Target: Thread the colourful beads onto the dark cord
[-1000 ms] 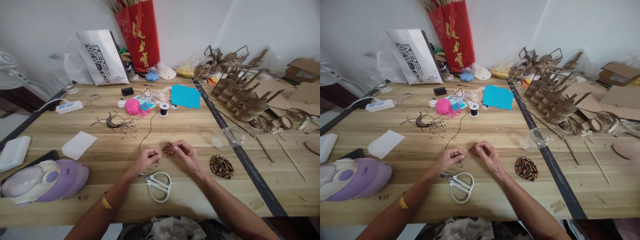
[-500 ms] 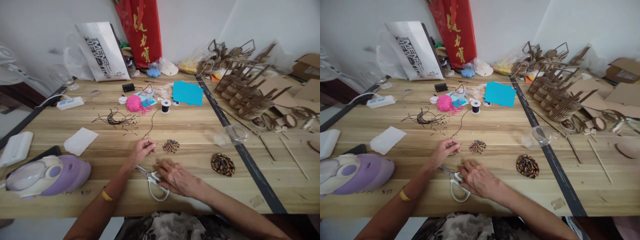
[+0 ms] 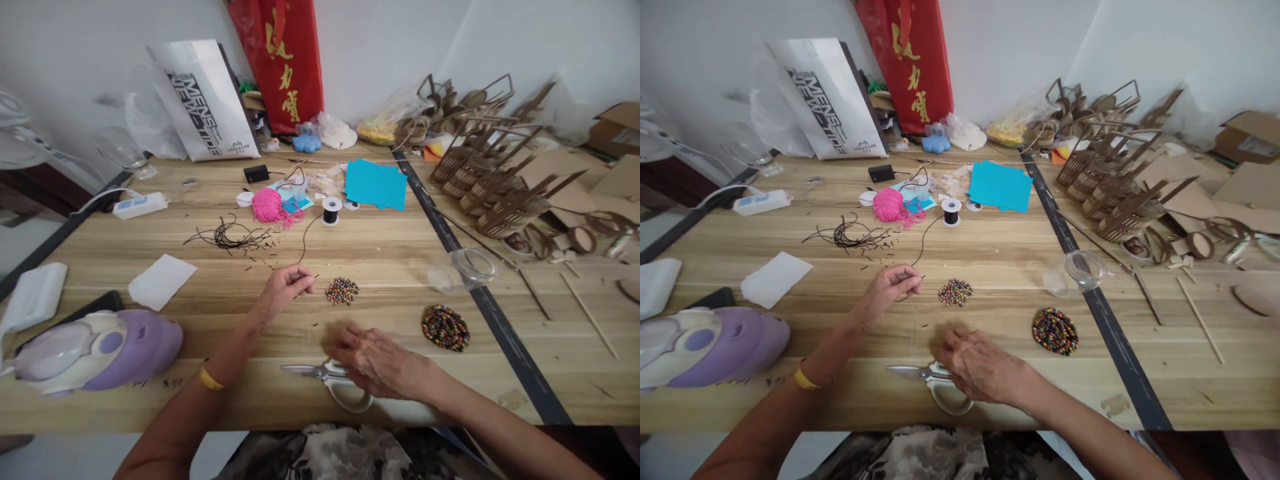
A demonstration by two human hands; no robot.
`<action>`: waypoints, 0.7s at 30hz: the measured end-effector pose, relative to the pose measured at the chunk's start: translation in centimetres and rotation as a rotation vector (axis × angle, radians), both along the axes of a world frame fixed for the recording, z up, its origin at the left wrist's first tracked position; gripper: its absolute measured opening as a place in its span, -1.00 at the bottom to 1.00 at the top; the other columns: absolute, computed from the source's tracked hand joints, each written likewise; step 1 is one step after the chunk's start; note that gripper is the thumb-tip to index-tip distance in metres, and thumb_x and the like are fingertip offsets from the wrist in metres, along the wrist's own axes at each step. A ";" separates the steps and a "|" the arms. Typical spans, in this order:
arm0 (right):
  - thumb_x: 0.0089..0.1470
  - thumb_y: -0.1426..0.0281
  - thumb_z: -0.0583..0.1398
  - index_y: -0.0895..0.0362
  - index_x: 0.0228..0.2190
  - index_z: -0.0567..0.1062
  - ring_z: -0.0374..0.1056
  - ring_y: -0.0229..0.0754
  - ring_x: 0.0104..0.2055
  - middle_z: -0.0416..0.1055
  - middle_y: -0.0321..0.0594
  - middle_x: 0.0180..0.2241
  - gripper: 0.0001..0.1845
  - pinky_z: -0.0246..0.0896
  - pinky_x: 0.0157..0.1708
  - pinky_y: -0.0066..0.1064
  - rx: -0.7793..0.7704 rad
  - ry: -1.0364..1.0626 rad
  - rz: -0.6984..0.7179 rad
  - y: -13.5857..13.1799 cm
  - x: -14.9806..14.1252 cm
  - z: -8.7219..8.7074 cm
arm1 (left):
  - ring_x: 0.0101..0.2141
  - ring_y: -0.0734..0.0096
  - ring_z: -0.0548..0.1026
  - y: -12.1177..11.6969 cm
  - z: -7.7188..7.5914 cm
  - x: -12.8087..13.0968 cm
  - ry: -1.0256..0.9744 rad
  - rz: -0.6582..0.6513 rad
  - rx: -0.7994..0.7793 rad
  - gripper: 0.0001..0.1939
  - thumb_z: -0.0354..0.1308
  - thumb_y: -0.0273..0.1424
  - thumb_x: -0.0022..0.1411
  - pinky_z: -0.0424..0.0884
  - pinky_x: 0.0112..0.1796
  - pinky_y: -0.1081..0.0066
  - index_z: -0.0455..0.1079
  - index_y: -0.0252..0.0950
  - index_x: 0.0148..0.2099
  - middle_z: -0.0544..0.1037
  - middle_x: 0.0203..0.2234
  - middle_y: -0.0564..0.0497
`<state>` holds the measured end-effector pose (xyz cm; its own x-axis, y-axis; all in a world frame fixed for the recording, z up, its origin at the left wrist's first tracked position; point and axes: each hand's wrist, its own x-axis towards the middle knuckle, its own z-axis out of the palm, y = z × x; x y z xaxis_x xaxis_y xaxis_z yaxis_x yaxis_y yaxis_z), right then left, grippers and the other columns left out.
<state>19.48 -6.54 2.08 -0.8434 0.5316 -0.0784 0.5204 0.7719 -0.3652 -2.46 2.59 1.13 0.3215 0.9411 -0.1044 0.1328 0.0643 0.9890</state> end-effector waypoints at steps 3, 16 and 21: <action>0.12 0.37 0.18 0.11 -0.28 0.46 0.34 -0.16 -0.26 0.42 -0.20 -0.33 -0.89 0.18 -0.33 -0.40 -0.024 0.038 -0.008 0.8 -0.1 0.2 | -0.54 0.54 0.38 0.4 0.1 0.4 0.010 -0.012 -0.014 -0.76 0.20 -0.25 0.07 0.27 -0.45 0.51 0.38 -0.36 -0.39 0.50 -0.58 0.04; 0.09 0.65 0.07 0.25 -0.24 0.38 0.35 -0.10 -0.29 0.41 -0.04 -0.29 -0.81 0.18 -0.42 -0.35 0.315 -0.123 0.059 4.0 -5.3 -1.8 | -0.54 0.54 0.38 0.9 -2.8 0.8 -0.074 0.042 -0.122 -0.70 0.24 -0.20 0.00 0.28 -0.45 0.52 0.36 -0.38 -0.39 0.48 -0.59 0.05; 0.02 0.64 0.13 0.22 -0.33 0.41 0.29 -0.19 -0.54 0.44 -0.18 -0.49 -0.84 0.03 -0.57 -0.38 0.200 -0.102 0.174 4.5 -4.8 0.4 | -0.58 0.56 0.34 1.0 -3.7 0.2 -0.054 0.016 -0.128 -0.71 0.22 -0.21 0.01 0.27 -0.48 0.52 0.36 -0.38 -0.39 0.44 -0.63 0.08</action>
<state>14.68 -2.03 2.46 -0.9165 0.3928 -0.0759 0.3999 0.9044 -0.1490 -2.24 3.56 -2.56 0.3152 0.9262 -0.2070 0.0779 0.1921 0.9783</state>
